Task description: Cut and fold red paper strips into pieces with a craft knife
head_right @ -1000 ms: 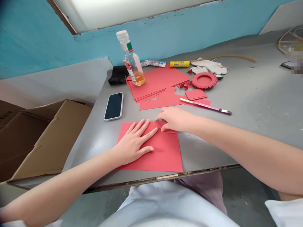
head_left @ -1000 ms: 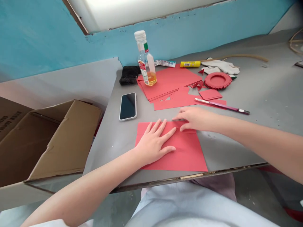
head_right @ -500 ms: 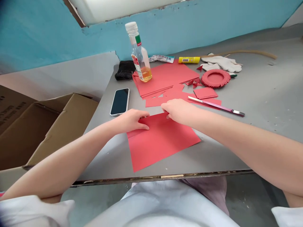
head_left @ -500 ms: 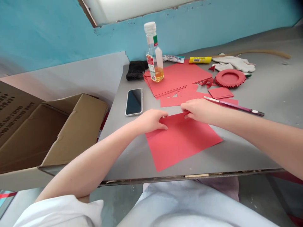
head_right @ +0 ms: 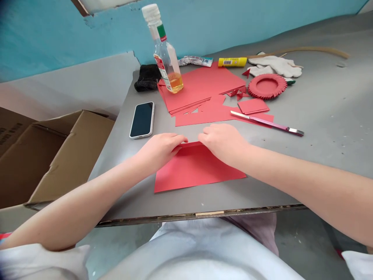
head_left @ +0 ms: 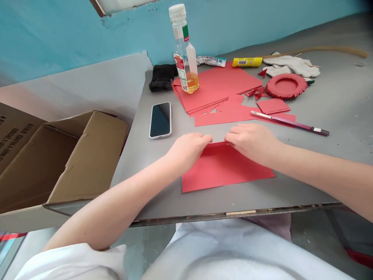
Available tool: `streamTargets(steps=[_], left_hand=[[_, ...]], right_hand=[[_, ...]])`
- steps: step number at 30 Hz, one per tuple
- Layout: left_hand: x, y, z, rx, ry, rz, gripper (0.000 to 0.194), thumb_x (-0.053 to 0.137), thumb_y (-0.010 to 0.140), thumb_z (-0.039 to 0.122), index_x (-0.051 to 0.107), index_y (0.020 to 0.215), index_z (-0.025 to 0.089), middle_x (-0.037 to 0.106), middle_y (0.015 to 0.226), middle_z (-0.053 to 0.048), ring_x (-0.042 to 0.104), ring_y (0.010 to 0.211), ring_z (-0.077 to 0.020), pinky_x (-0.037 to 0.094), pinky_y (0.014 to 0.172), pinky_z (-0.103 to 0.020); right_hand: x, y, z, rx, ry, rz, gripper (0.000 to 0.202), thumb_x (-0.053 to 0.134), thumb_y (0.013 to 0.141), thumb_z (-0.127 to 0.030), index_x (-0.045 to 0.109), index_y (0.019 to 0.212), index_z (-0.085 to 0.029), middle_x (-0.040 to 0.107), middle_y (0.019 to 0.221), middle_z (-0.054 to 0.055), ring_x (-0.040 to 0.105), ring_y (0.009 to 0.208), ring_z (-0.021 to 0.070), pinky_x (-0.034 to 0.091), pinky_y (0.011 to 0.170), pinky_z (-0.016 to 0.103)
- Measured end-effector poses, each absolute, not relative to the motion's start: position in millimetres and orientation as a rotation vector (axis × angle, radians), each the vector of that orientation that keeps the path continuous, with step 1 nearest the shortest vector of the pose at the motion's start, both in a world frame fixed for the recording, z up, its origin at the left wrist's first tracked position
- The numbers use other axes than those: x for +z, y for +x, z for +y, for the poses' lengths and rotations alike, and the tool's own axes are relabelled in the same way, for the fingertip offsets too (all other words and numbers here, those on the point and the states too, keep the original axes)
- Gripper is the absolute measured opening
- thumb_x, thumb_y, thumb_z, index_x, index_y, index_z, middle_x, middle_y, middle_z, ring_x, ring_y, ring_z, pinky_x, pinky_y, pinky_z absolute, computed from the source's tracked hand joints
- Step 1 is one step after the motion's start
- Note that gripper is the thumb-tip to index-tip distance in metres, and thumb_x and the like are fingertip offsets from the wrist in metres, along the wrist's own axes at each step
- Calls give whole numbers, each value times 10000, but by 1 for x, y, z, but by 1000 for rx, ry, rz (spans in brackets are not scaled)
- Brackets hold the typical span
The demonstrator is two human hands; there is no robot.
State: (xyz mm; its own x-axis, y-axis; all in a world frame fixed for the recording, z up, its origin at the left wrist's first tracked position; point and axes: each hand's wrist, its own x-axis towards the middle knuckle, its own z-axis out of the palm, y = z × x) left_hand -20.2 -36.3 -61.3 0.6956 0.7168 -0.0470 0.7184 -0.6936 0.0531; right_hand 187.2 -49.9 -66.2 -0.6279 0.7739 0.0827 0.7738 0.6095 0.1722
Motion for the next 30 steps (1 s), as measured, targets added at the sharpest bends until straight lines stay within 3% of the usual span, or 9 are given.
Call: streamTargets(steps=[4,9,12,14,17,20,22,30], left_hand=[[-65,-21,-47,-76,2952,1192,372,343,782,26,513,1071,187,491,716,-35,447,617,-159,317,554,-263],[-68,-16,-60,-149,3074,1214,390,349,740,-32,526,1035,153,497,738,-50,443,643,-166,356,555,-260],[-74,-16,-69,-93,3135,1246,394,309,800,-32,513,1096,131,544,777,-67,490,671,-173,413,603,-280],[-77,-17,-77,-56,3146,1235,393,285,845,-9,477,1172,93,587,882,-105,541,766,-190,447,681,-305],[-80,-19,-92,-61,3090,1185,377,298,917,142,415,1254,19,539,1168,-196,515,1056,-256,411,892,-387],[-83,-17,-103,-18,2943,1196,678,296,909,517,314,1334,-11,306,1408,-229,269,1309,-330,238,1053,-472],[-86,-16,-106,2,2860,1171,846,257,849,656,235,1376,-5,200,1458,-215,141,1360,-321,166,1085,-474],[-86,-26,-96,-34,2729,1185,818,271,841,665,193,1418,89,127,1487,-151,78,1376,-273,121,1107,-445]], right_hand=[[-74,190,-61,417,1332,2902,282,363,790,-5,576,693,-162,566,688,60,454,618,146,284,542,291],[-88,194,-68,436,1274,3060,290,357,854,-64,629,880,-163,650,840,85,553,775,179,404,653,306],[-99,197,-72,570,1170,3232,252,410,862,-83,617,1005,-97,667,967,105,583,889,198,468,762,325],[-104,199,-76,549,1150,3311,275,472,869,-174,591,1075,-35,639,1075,140,568,995,220,466,866,340],[-106,199,-83,355,1189,3289,460,485,873,-351,530,1185,-17,548,1236,161,492,1148,252,421,972,381],[-108,198,-85,238,1171,3223,439,407,913,-313,465,1269,-63,475,1321,122,426,1226,236,376,1020,411],[-109,198,-84,192,1152,3206,432,368,927,-272,427,1298,-59,441,1348,119,390,1254,227,346,1045,416],[-114,201,-79,150,1176,3210,428,323,934,-243,416,1304,-50,425,1354,125,392,1252,222,378,1025,406]])
